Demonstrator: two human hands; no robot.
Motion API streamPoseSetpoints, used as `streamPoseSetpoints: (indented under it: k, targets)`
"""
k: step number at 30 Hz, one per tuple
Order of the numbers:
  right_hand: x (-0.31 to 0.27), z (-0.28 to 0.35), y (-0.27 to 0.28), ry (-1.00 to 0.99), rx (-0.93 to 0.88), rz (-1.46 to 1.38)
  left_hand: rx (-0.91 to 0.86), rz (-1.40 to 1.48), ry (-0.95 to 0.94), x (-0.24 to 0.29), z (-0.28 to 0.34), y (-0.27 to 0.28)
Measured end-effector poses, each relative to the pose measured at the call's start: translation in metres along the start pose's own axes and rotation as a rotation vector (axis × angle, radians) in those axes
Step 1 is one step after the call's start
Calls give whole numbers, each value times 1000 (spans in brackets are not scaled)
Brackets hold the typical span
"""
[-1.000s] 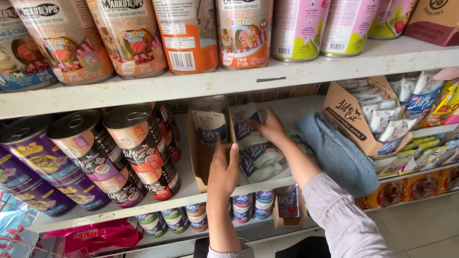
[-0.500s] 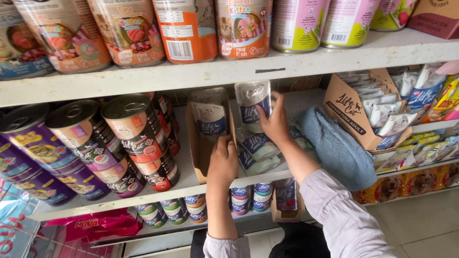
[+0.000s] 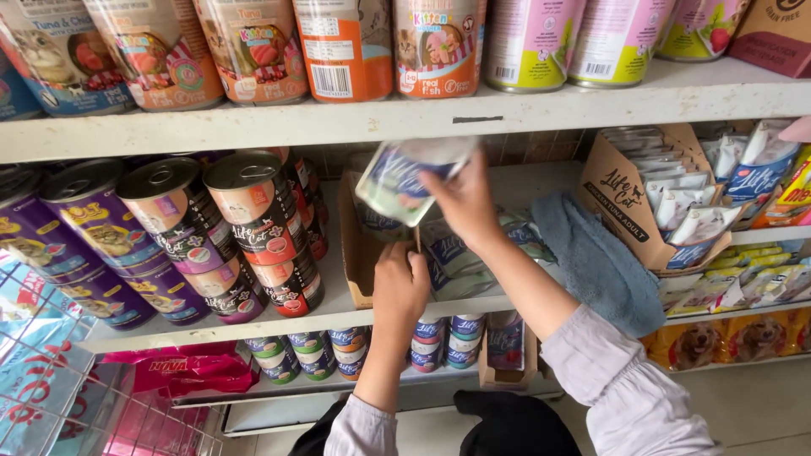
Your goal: Wiping down and organizing cat food pouches on a grocery store shelf.
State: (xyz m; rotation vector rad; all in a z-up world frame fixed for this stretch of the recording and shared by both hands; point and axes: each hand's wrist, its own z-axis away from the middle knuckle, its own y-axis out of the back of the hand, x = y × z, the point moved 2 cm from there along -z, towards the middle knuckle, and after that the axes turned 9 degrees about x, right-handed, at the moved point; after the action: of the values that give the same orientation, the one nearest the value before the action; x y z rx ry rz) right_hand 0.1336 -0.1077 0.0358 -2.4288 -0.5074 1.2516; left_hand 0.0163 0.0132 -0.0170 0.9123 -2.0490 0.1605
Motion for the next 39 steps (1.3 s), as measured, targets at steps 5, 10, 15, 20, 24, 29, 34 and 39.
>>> streamPoseSetpoints:
  k: [5,10,15,20,24,29,34,39]
  targets:
    - [-19,1,-44,407,-388,458,-39,-5,-71,11,4,6]
    - [-6,-12,-53,410,-420,949,-76,-11,-56,12,3,11]
    - [-3,-14,-55,326,-453,941,-157,0,-106,5,-4,20]
    - [-6,-24,-61,370,-487,1118,-307,-62,-163,2,-24,30]
    - [2,-32,-67,334,-512,1150,-355,-59,-143,-26,-32,14]
    - [24,-30,-71,405,-365,1224,-237,-193,-44,-29,-17,4]
    - [43,-32,-64,779,-361,1495,-253,-369,-162,-14,-3,17]
    - [33,-47,-60,403,-594,1598,-45,-350,-524,-16,6,21]
